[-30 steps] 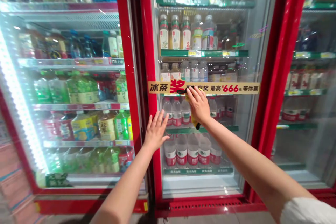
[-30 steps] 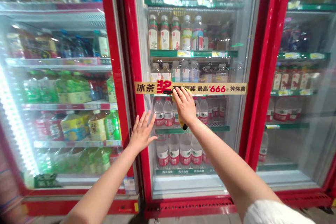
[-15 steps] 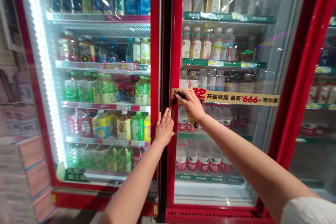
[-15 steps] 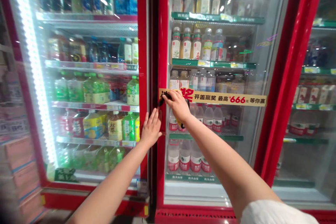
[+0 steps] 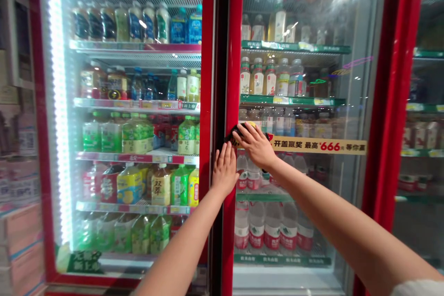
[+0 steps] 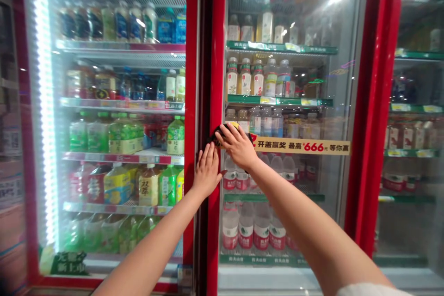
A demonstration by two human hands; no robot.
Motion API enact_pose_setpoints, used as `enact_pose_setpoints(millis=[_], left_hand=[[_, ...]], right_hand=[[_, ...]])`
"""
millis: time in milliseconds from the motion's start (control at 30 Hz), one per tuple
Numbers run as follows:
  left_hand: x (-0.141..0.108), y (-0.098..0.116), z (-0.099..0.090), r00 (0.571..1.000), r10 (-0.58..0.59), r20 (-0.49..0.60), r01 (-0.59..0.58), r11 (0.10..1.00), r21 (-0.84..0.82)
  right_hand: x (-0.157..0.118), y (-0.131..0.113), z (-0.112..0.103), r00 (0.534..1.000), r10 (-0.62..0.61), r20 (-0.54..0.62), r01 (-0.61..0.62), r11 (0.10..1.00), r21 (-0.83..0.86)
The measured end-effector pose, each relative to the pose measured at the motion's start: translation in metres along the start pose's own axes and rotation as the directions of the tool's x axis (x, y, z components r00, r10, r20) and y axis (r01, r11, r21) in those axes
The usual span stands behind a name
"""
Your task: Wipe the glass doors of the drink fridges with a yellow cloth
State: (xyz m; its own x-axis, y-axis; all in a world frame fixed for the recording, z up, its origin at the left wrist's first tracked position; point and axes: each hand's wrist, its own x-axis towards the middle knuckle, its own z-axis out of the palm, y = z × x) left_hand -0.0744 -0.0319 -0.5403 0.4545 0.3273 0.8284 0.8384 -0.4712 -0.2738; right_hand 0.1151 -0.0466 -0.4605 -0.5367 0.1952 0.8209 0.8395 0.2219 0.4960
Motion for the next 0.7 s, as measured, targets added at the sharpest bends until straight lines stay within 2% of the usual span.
enact_pose_setpoints(millis=[67,100,200,267,333,400,467,533,600,700], left_hand=[[0.016,0.001,-0.004,1.0,0.012,-0.026,-0.012,1.0,-0.003],[0.023,0.001,-0.005,0.999,0.026,-0.04,-0.026,1.0,-0.006],[0.039,0.001,-0.007,0.997,0.035,-0.071,-0.036,0.999,-0.007],[0.045,-0.002,-0.006,0.997,0.024,-0.074,-0.025,1.0,-0.002],[0.047,-0.006,-0.003,0.997,0.031,-0.073,-0.03,0.999,0.012],[0.048,-0.01,0.001,0.996,0.044,-0.079,-0.041,0.999,0.031],[0.048,-0.015,0.003,0.995,0.054,-0.085,-0.051,0.998,0.043],[0.049,-0.018,0.003,0.995,0.06,-0.083,-0.056,0.997,0.049],[0.049,-0.019,0.002,0.995,0.061,-0.077,-0.057,0.997,0.058],[0.049,-0.015,-0.002,0.995,0.058,-0.079,-0.052,0.995,0.081]], right_hand=[[-0.004,0.017,-0.006,0.997,-0.069,0.04,0.07,0.998,-0.008],[-0.003,0.027,-0.011,0.998,-0.054,0.038,0.054,0.998,-0.02],[0.003,0.053,-0.02,0.986,0.159,-0.054,-0.162,0.985,-0.053],[-0.004,0.058,-0.02,0.963,0.248,-0.102,-0.254,0.966,-0.047],[-0.024,0.055,-0.017,0.973,0.211,-0.095,-0.215,0.976,-0.032],[-0.047,0.053,-0.014,0.994,0.093,-0.049,-0.094,0.995,-0.017],[-0.059,0.061,-0.016,0.999,-0.036,0.01,0.036,0.999,-0.003],[-0.051,0.079,-0.021,0.997,-0.076,0.032,0.076,0.997,-0.006],[-0.027,0.098,-0.026,1.0,0.02,-0.023,-0.021,1.0,-0.022],[0.013,0.117,-0.028,0.977,0.161,-0.139,-0.163,0.987,-0.005]])
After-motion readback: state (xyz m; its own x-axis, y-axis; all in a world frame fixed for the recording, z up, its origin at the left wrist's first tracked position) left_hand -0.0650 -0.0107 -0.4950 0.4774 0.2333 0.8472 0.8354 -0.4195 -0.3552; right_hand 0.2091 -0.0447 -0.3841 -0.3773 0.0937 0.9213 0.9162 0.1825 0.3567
